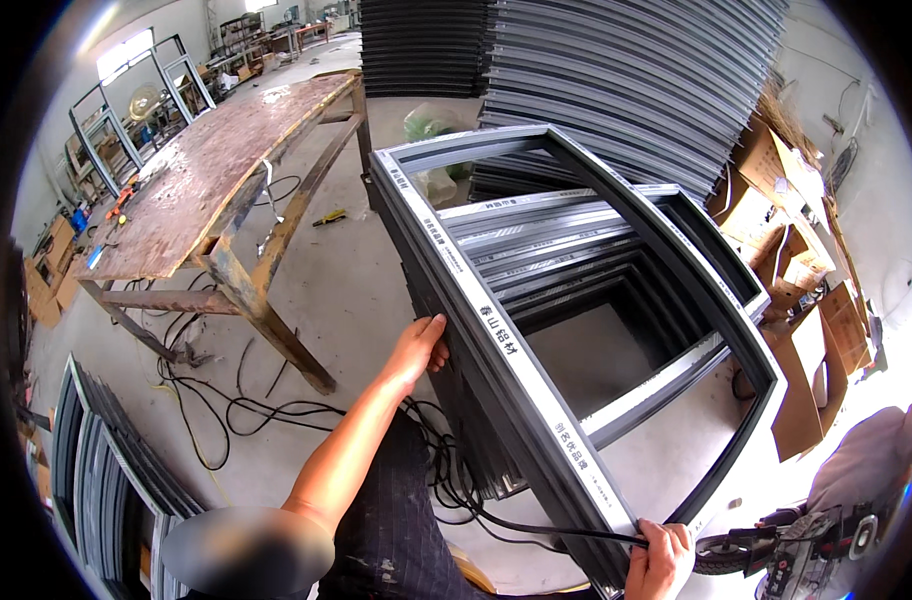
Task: The person inserts a black rubber seal into the groove of an aluminum window frame using their hands and cuts the excess seal with pliers.
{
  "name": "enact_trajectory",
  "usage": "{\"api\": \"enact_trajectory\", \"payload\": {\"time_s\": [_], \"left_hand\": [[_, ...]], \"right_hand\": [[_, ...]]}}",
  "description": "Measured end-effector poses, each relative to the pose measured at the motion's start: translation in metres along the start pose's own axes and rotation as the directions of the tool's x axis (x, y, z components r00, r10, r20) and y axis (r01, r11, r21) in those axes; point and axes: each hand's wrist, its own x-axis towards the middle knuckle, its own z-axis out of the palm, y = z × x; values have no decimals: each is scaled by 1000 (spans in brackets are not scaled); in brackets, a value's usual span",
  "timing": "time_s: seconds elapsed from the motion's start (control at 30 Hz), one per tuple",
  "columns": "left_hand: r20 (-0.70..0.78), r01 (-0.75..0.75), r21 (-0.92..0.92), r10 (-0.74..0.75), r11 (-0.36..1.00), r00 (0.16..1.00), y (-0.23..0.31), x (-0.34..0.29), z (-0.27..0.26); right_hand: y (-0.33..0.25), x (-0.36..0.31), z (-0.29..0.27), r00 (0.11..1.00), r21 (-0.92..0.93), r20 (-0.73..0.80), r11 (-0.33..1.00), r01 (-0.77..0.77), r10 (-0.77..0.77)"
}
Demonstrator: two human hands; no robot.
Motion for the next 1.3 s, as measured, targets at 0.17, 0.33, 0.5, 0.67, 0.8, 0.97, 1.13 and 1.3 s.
{"api": "enact_trajectory", "payload": {"time_s": [0.17, 0.33, 0.5, 0.67, 0.8, 0.97, 1.13, 1.3], "left_hand": [[-21, -31, -20, 31, 999, 999, 0, 9, 9], [-140, -75, -117, 58, 990, 988, -3, 35, -5], [-149, -28, -181, 0, 983, 989, -2, 42, -2], [-171, 37, -159, -64, 987, 983, 3, 51, -9], [-21, 109, -141, -113, 984, 993, -1, 8, 12], [54, 95, -139, -88, 986, 995, -7, -7, 12], [89, 156, -119, -146, 980, 985, -5, -15, 19], [251, 182, -83, -157, 980, 955, -9, -34, 19]], "right_hand": [[-6, -9, 1, 987, 57, -157, 997, 50, -41], [0, -58, -17, 962, 186, -242, 979, -85, 130], [31, -122, -40, 834, 435, -167, 798, -416, 526], [35, -143, -53, 965, 292, -50, 927, -234, 259], [32, -140, -50, 981, 343, 2, 921, -184, 195], [39, -135, -48, 986, 454, 95, 876, -163, 135], [48, -138, -38, 986, 488, 44, 857, -164, 163], [45, -130, -35, 974, 542, 52, 813, -212, 219]]}}
